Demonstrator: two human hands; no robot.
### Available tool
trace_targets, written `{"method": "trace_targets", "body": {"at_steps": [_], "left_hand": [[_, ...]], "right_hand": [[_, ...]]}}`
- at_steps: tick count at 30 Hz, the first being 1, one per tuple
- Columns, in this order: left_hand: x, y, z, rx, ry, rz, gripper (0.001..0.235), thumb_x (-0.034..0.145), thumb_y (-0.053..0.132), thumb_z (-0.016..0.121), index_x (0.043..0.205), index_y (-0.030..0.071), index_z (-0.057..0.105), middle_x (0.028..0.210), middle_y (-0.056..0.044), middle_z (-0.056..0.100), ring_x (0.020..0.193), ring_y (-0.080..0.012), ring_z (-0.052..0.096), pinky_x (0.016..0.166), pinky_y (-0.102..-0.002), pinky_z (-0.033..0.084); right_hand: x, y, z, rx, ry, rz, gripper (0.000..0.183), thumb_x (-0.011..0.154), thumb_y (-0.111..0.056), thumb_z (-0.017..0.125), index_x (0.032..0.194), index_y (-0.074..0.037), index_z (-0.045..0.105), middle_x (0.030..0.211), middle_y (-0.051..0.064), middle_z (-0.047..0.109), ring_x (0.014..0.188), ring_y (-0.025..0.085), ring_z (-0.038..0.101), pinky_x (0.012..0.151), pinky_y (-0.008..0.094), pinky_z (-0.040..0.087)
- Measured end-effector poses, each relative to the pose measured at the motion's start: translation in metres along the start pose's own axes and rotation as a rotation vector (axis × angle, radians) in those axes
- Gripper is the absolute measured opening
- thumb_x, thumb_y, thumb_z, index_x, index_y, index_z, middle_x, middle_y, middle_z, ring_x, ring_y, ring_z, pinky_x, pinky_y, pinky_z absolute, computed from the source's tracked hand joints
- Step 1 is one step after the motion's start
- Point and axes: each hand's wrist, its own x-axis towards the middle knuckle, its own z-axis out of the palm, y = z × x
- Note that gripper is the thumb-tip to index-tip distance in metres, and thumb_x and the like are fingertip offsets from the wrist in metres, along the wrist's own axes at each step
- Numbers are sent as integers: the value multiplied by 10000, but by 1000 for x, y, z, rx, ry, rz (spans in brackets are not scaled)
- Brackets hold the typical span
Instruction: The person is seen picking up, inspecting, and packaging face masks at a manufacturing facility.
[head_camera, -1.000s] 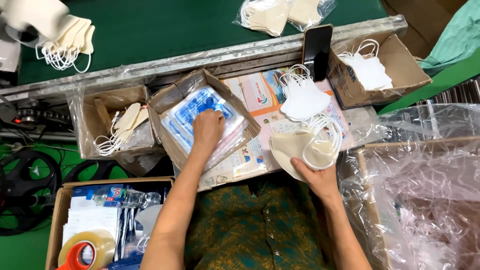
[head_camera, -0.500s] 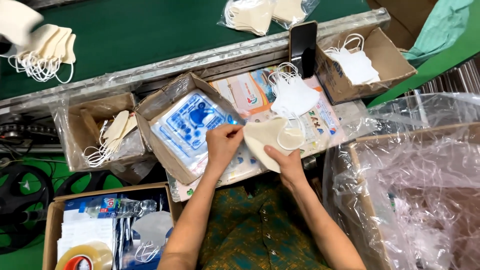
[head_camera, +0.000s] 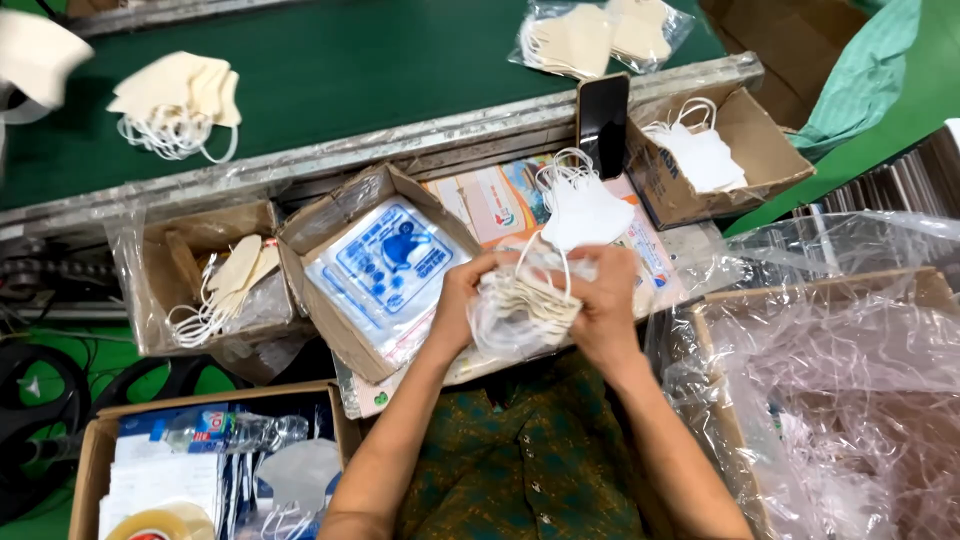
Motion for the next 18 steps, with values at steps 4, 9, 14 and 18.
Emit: {"method": "trace_targets", "body": {"at_steps": [4, 9, 14, 18], "left_hand": [[6, -8, 5, -375, -72, -53, 382, 929, -78, 676, 1310, -69, 689, 1143, -104, 765, 1011, -132, 713, 906, -278, 592], [0, 32, 28, -296, -360, -350, 532, 898, 41, 727, 1410, -10, 590, 989, -87, 775, 827, -125, 726, 722, -253, 595], [14, 105, 3, 87, -119, 138, 838, 691, 196, 843, 1436, -6, 517, 952, -220, 728, 869, -293, 717, 771, -368, 584], [19, 91, 20, 370, -326, -102, 673, 662, 214, 890, 1270, 26, 668, 965, -158, 781, 864, -239, 748, 797, -373, 571]], "right_hand": [[2, 37, -11, 61, -52, 6, 310, 761, -146, 778, 1070, -162, 752, 1161, 169, 668, 1058, 376, 612, 888, 448, 484], [3, 55, -25, -372, -738, 187, 213, 726, -211, 796, 932, -157, 772, 916, 131, 678, 911, 353, 674, 752, 482, 521], [9, 40, -51, -309, -718, 269, 286, 699, -351, 836, 902, -159, 772, 866, 120, 679, 871, 341, 670, 735, 485, 512], [1, 36, -42, -99, -578, 117, 272, 716, -276, 798, 937, -122, 760, 900, 110, 683, 869, 351, 664, 718, 472, 516]]}}
